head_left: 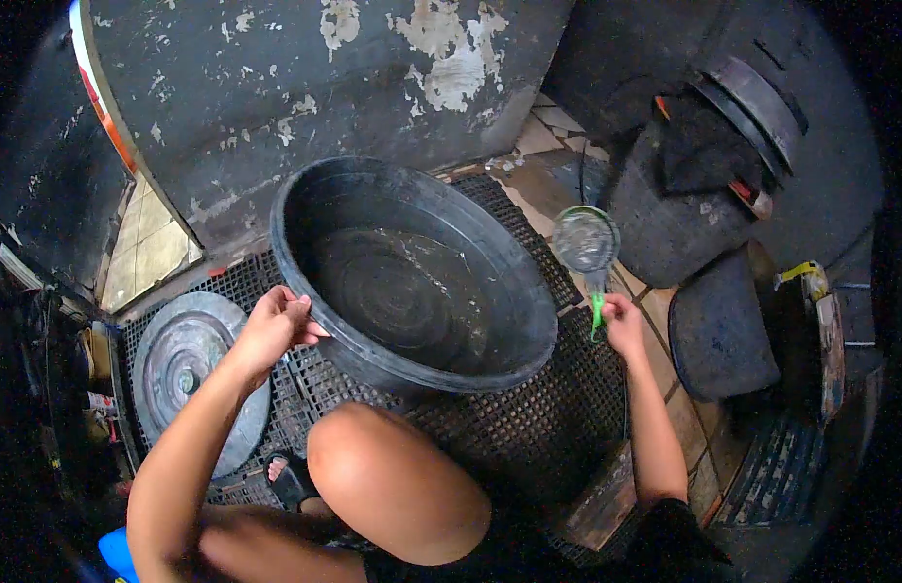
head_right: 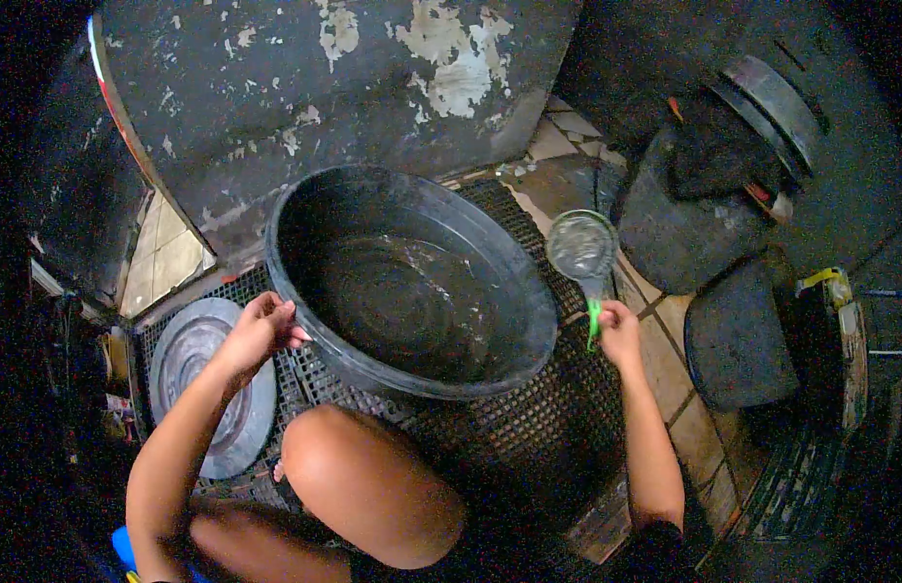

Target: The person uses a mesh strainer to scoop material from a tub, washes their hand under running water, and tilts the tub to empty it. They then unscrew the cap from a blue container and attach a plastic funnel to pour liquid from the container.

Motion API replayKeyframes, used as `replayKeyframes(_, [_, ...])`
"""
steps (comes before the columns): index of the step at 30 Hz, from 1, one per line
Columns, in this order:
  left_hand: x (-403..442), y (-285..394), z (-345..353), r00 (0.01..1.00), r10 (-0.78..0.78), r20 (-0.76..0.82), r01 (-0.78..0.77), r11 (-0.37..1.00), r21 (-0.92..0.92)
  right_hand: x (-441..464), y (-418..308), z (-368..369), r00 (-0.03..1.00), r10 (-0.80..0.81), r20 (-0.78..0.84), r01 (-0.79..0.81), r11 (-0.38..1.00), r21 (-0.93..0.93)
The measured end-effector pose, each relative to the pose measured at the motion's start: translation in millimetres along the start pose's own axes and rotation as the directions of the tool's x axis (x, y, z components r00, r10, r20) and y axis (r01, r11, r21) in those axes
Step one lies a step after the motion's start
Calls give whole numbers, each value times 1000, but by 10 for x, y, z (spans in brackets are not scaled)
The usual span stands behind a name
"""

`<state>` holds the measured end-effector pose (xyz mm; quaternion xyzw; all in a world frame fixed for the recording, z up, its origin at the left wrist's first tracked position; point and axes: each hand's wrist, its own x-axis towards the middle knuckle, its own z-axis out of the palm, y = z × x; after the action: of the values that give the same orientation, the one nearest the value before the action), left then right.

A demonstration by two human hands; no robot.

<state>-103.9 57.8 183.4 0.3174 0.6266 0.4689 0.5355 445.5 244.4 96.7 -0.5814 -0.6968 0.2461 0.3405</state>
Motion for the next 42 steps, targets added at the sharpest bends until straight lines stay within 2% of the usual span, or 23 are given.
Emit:
replayKeyframes(1, [-8,-18,-2,1000,6,1,-6,1000,15,105,-26,110,999,28,31,-24,994,-110])
replayKeyframes(2, [-32,-11,17,1000,2,-3,-2,1000,12,285,224,298,994,95,62,-93,995,-29])
replayKeyframes(4, [-100,23,49,1000,-18,9,18,998,58,506,132,544,983,56,177,9,936,-351])
replayKeyframes(5, [-90,-10,35,1000,-21,21,20,999,46,603,61,702,982,55,180,12,937,-350])
replayKeyframes(7, [-102,-24,33,999,12,35,-14,998,61,808,-48,1035,932,194,307,80,716,-694])
replayKeyframes(8, [-112,-44,51,997,45,56,-49,996,77,857,-242,1136,932,192,307,81,716,-694])
replayKeyframes(10, [-110,-66,85,996,66,61,-69,996,53,905,-669,1267,827,413,381,57,612,-789])
replayKeyframes(14, [-90,-38,132,993,86,75,-94,991,100,1020,-675,1557,816,423,395,33,647,-762])
replayKeyframes(16, [-91,-29,138,990,119,74,-130,980,153,1012,-646,1690,846,434,309,-35,624,-781])
replayKeyframes(17, [-86,-19,131,991,107,80,-119,981,151,1005,-628,1731,844,433,317,-26,622,-782])
replayKeyframes(19, [-76,-1,144,991,117,71,-126,980,154,991,-550,1772,764,488,422,87,569,-817])
replayKeyframes(26, [-81,27,228,988,147,44,-152,977,153,842,-156,2023,718,507,477,184,522,-833])
replayKeyframes(28, [-111,42,248,985,166,36,-170,973,158,801,-153,2115,780,489,390,84,537,-840])
replayKeyframes(29, [-131,70,259,985,169,42,-174,967,187,825,-55,2189,777,488,398,91,539,-838])
replayKeyframes(31, [-177,140,302,988,153,39,-158,963,218,889,200,2342,853,416,316,-35,649,-760])
replayKeyframes(32, [-190,161,310,989,146,32,-150,965,217,924,236,2385,849,416,325,-27,650,-760])
replayKeyframes(34, [-199,175,320,985,170,30,-171,934,313,1028,116,2424,776,470,419,43,624,-780])
replayKeyframes(38, [-182,173,332,979,204,11,-196,927,318,1168,174,2572,807,422,414,81,615,-785])
replayKeyframes(40, [-167,190,332,981,195,-3,-185,936,299,1230,170,2659,874,431,222,-113,627,-771])
replayKeyframes(42, [-155,225,333,984,176,-5,-165,935,312,1286,171,2690,877,417,241,-119,673,-730])
